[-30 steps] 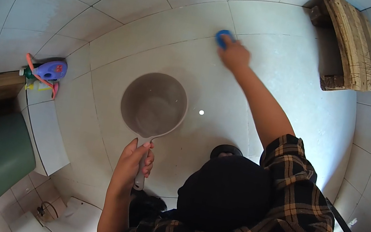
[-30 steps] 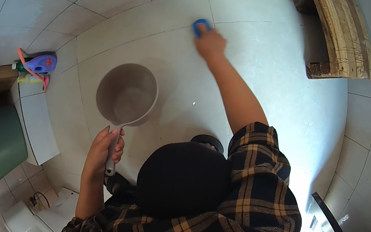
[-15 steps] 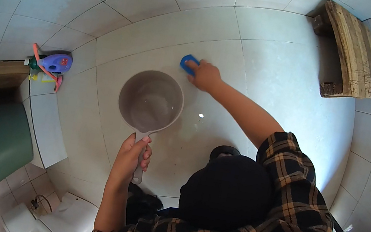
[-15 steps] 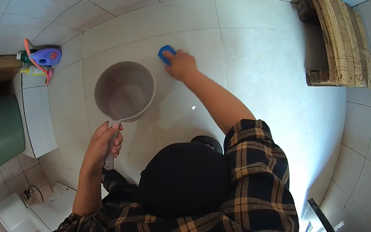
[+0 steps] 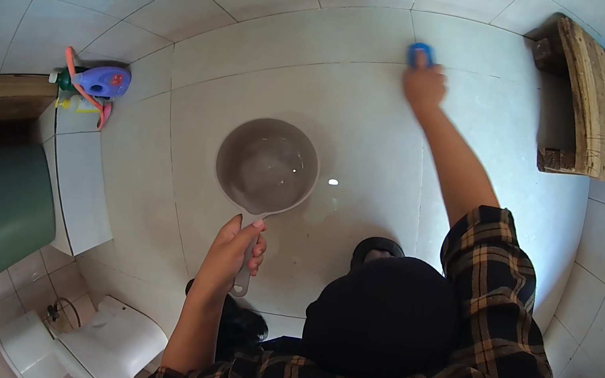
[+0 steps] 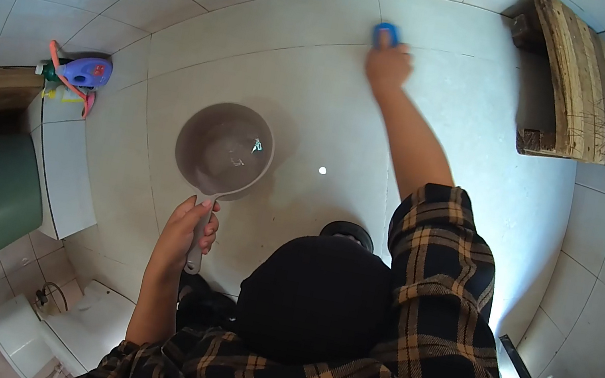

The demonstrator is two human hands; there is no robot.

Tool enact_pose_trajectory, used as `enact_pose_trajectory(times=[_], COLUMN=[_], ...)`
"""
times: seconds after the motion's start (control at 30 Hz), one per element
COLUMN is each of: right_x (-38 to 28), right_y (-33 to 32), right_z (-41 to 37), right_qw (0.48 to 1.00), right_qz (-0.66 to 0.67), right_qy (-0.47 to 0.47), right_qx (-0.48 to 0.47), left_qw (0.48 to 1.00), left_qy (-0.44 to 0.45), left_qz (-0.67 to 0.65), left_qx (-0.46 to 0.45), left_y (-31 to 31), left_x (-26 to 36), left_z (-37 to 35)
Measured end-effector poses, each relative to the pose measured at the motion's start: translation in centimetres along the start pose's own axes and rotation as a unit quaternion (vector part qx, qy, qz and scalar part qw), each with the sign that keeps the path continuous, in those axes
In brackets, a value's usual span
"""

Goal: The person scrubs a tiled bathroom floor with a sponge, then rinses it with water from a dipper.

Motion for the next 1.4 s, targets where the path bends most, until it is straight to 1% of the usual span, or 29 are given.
enact_pose_trajectory(times=[0.03, 0.07, 0.13, 0.2, 0.27, 0.33, 0.43, 0.47, 0.5, 0.53, 0.57, 0.6, 0.67, 0.77, 0.83, 0.87, 0.9, 0.93, 1.0, 1.1, 1.13, 1.17, 1.2, 1.23, 1.27, 1.3, 1.33, 1.4], right_x=[-3.4, -6.6, -11.9, -14.0, -11.4, -7.8, -6.8, -8.1, -9.5, -12.1, -14.0, -15.6, -17.7, -17.9, -16.8, -15.3, -13.4, -11.8, -9.7, -10.3, -11.3, -12.3, -13.2, -13.9, -14.2, -14.6, -14.7, -13.3], right_y=[0.7, 2.0, 3.3, 3.2, 2.3, 0.1, -1.0, 0.9, 2.9, 1.6, 2.6, 3.3, 6.3, 6.0, 4.3, 3.4, 2.5, 0.6, -1.1, 0.0, 0.4, 1.3, 1.9, 2.5, 2.6, 3.4, 3.8, 4.0], right_z=[-2.3, -4.5, -10.0, -9.8, -3.0, 1.8, 2.5, 2.0, 0.4, -4.3, -7.9, -11.9, -19.1, -21.8, -14.8, -10.3, -6.1, -3.4, 0.0, -0.6, -3.1, -5.7, -8.6, -11.4, -14.3, -16.8, -18.9, -19.4], right_qw=[0.997, 0.989, 0.949, 0.921, 0.970, 0.993, 0.999, 0.998, 0.992, 0.977, 0.961, 0.933, 0.868, 0.787, 0.888, 0.929, 0.955, 0.965, 0.978, 0.984, 0.975, 0.965, 0.954, 0.945, 0.925, 0.915, 0.888, 0.871], right_qz=[0.019, -0.006, 0.002, -0.061, -0.043, -0.023, 0.006, 0.003, 0.048, 0.048, 0.044, 0.061, -0.010, 0.045, 0.019, 0.008, 0.022, 0.004, -0.030, -0.041, -0.031, -0.020, -0.005, 0.022, 0.083, 0.069, 0.061, 0.006], right_qy=[-0.069, -0.132, -0.280, -0.365, -0.220, -0.106, -0.027, -0.062, -0.112, -0.206, -0.274, -0.355, -0.465, -0.599, -0.455, -0.371, -0.295, -0.255, -0.186, -0.163, -0.202, -0.249, -0.293, -0.324, -0.370, -0.398, -0.453, -0.488], right_qx=[0.012, -0.067, -0.145, -0.122, -0.099, -0.037, -0.029, -0.032, -0.017, 0.018, 0.004, -0.019, -0.173, -0.142, -0.061, -0.012, 0.018, 0.062, 0.092, 0.066, 0.091, 0.085, 0.069, 0.030, 0.028, -0.023, -0.051, -0.060], left_qw=[1.000, 1.000, 1.000, 1.000, 1.000, 1.000, 0.999, 0.999, 0.999, 0.999, 0.999, 0.998, 0.996, 0.994, 0.991, 0.988, 0.984, 0.979, 0.968, 0.959, 0.959, 0.958, 0.957, 0.957, 0.956, 0.959, 0.961, 0.969], left_qy=[-0.005, -0.006, -0.009, -0.006, -0.005, -0.003, 0.010, 0.014, 0.017, 0.019, 0.021, 0.024, 0.034, 0.051, 0.058, 0.062, 0.067, 0.076, 0.089, 0.111, 0.115, 0.119, 0.122, 0.125, 0.128, 0.126, 0.125, 0.116], left_qz=[0.000, 0.000, 0.004, -0.004, -0.008, 0.002, 0.025, 0.025, 0.023, 0.021, 0.032, 0.043, 0.060, 0.074, 0.089, 0.114, 0.138, 0.163, 0.201, 0.227, 0.228, 0.230, 0.236, 0.241, 0.247, 0.243, 0.239, 0.220], left_qx=[0.001, 0.003, 0.006, 0.002, 0.002, 0.005, 0.027, 0.026, 0.025, 0.027, 0.033, 0.039, 0.052, 0.070, 0.080, 0.088, 0.094, 0.099, 0.117, 0.127, 0.125, 0.123, 0.114, 0.104, 0.090, 0.075, 0.058, 0.013], left_y=[-0.2, -0.4, -0.8, -0.8, -0.7, -0.7, -1.6, -1.6, -1.8, -1.9, -2.1, -2.2, -2.5, -3.7, -4.8, -5.3, -6.0, -6.5, -7.2, -7.1, -6.4, -5.8, -5.0, -4.1, -3.3, -2.6, -2.0, -0.5], left_x=[-0.3, -0.4, -0.6, -0.4, -0.1, 0.7, 1.7, 1.9, 2.1, 2.2, 2.2, 2.3, 2.7, 3.7, 4.3, 4.6, 5.1, 5.7, 6.7, 7.7, 8.0, 8.3, 8.5, 8.8, 9.0, 9.0, 8.9, 8.9], left_z=[0.0, 0.1, 0.1, 0.2, 0.0, -0.2, -0.3, 0.0, 0.5, 0.8, 1.1, 1.4, 1.8, 1.9, 1.7, 1.5, 1.3, 1.3, 1.2, 1.6, 2.0, 2.1, 2.2, 2.2, 2.2, 2.3, 2.3, 2.5])
Point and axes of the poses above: each hand's wrist, its own z-axis towards the middle knuckle, its own y-axis out of the palm, x = y × z, the point moved 9 cm from there along z, towards the middle knuckle, and after that the axes turned 5 degrees about y, right-handed, at the moved point
